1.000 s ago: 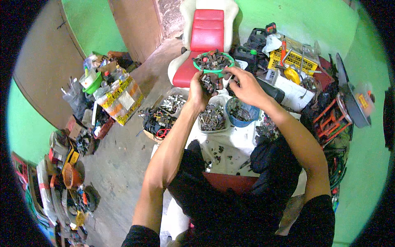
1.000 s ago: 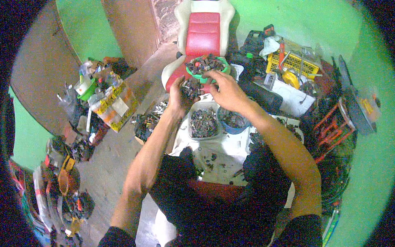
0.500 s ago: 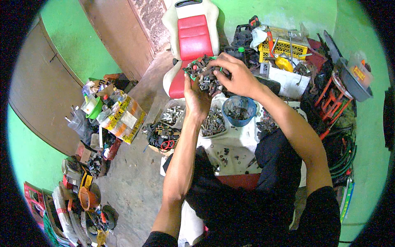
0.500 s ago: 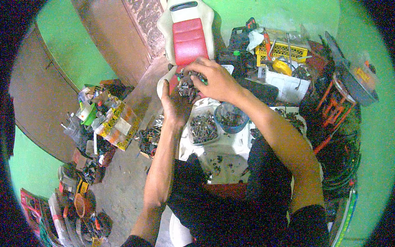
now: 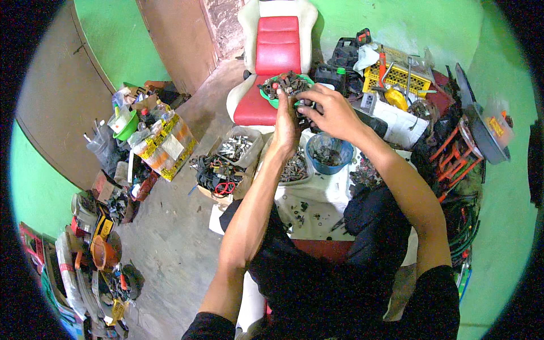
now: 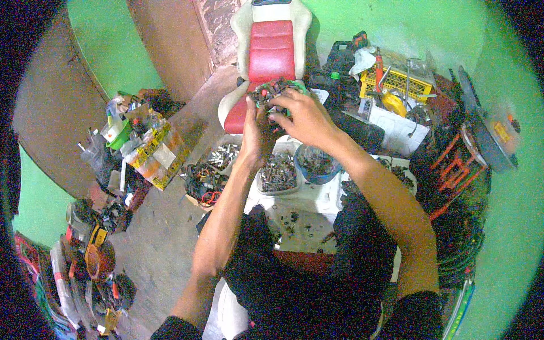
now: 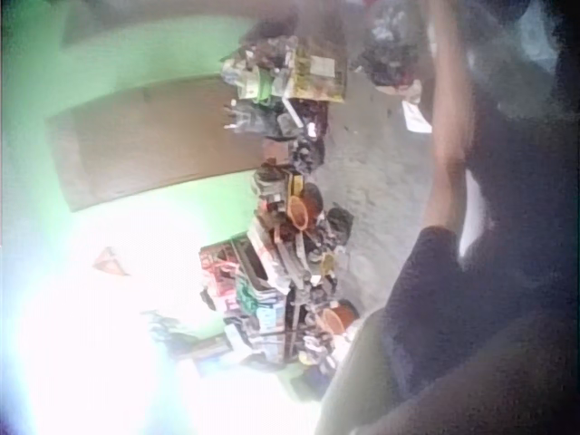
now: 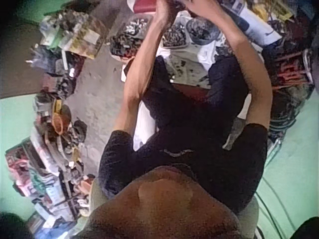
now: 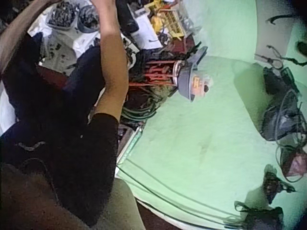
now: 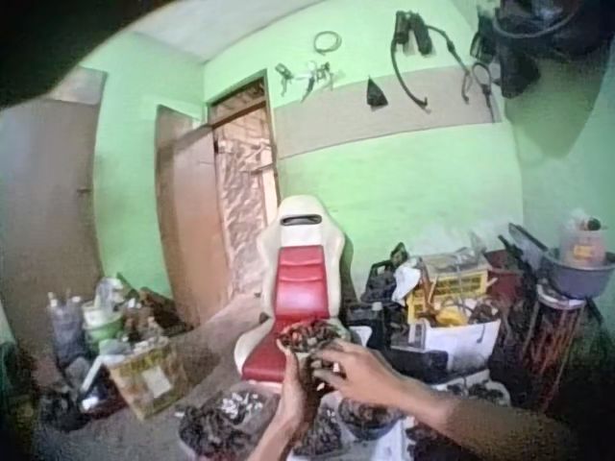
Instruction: The person sorts through small metal parts and mechanical components from several containers, picking them up and placing them onto a white cloth to organize or assemble them.
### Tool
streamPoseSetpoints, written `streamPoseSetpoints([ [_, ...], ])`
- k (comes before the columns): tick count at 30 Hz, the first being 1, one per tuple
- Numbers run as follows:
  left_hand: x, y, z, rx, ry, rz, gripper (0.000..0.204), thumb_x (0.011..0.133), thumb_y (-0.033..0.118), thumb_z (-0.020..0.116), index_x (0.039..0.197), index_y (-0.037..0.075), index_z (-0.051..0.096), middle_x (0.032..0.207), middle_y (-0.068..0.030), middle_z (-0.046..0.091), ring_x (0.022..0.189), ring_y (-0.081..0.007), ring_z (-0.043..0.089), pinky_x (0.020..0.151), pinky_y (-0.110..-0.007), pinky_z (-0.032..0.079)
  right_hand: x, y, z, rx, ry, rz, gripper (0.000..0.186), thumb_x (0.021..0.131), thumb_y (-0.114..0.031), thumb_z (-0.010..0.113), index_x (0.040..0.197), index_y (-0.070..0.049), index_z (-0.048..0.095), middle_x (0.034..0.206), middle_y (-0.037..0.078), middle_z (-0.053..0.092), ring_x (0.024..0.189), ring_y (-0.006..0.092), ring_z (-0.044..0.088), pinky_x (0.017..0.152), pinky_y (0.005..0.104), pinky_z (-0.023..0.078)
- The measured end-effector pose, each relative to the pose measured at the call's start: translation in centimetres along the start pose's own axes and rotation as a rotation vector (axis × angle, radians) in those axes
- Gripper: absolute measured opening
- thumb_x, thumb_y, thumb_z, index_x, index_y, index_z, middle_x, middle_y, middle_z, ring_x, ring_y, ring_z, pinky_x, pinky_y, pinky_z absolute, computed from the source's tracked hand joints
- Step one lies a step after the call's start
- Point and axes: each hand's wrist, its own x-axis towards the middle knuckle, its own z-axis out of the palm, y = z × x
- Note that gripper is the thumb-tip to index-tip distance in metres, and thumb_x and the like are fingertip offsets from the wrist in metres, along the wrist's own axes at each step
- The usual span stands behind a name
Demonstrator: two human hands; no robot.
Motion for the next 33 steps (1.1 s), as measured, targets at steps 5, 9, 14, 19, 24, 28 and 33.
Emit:
streamPoseSetpoints([
  [5,0.1,-0.4,-0.2,0.012,0.020,-0.007,0.081,0.085,0.073,0.018,0.132,0.011,0.039,0.119,-0.0083,0.053,0.107,-0.0214,0.052,0.089,-0.039,0.041,0.2,-0.3,-0.2,0.144,-0.032,0.144,0.023,0.077,-0.018,0.068,0.097,-0.005,0.065,0.092,0.018,0.063,0.087,0.0323,0.062,0.078,0.0389,0.048],
  [9,-0.2,-0.4,-0.2,0.040,0.002,-0.037,0.080,0.086,0.072,0.017,0.133,0.011,0.039,0.120,-0.0083,0.053,0.107,-0.0213,0.052,0.086,-0.038,0.042,0.1,0.1,0.3,0.215,-0.060,0.265,0.019,0.083,-0.014,0.064,0.099,-0.002,0.064,0.088,0.010,0.061,0.071,0.0147,0.060,0.058,0.0305,0.048],
  [14,-0.1,-0.1,0.8,0.027,0.010,-0.048,0.078,0.087,0.071,0.017,0.133,0.012,0.039,0.122,-0.0080,0.052,0.108,-0.0208,0.051,0.085,-0.037,0.041,-0.4,2.8,1.5,0.208,0.072,0.068,0.019,0.086,-0.014,0.061,0.100,0.000,0.063,0.089,0.007,0.061,0.068,0.0112,0.060,0.050,0.0277,0.048],
  [19,-0.5,0.0,0.2,0.036,-0.011,-0.082,0.076,0.088,0.070,0.016,0.134,0.013,0.039,0.123,-0.0067,0.051,0.109,-0.0206,0.050,0.085,-0.037,0.041,-0.4,1.9,1.7,0.332,-0.054,0.266,0.021,0.087,-0.016,0.061,0.103,-0.002,0.059,0.088,0.006,0.060,0.066,0.0107,0.058,0.051,0.0273,0.048],
  [24,-0.4,-0.1,0.3,0.047,0.014,-0.070,0.072,0.089,0.068,0.015,0.133,0.016,0.039,0.122,-0.0047,0.051,0.104,-0.0186,0.051,0.081,-0.036,0.041,-0.2,1.3,1.3,0.227,-0.075,0.252,0.023,0.086,-0.017,0.062,0.101,-0.002,0.057,0.082,0.006,0.059,0.062,0.0099,0.055,0.048,0.0271,0.046],
  [28,-0.2,-0.3,0.3,0.082,0.010,-0.036,0.070,0.090,0.067,0.015,0.132,0.016,0.040,0.121,-0.0039,0.052,0.103,-0.0179,0.051,0.081,-0.036,0.042,-0.2,1.2,1.3,0.090,-0.008,0.154,0.023,0.085,-0.017,0.063,0.100,-0.001,0.055,0.078,0.006,0.057,0.060,0.0120,0.054,0.054,0.0291,0.046],
  [33,-0.1,-0.4,-0.1,0.072,-0.015,-0.063,0.072,0.089,0.068,0.015,0.131,0.015,0.042,0.119,-0.0042,0.053,0.103,-0.0180,0.051,0.080,-0.036,0.042,-0.1,1.0,1.3,0.186,-0.010,0.230,0.024,0.084,-0.016,0.064,0.101,-0.001,0.055,0.082,0.010,0.059,0.069,0.0188,0.057,0.065,0.0333,0.046],
])
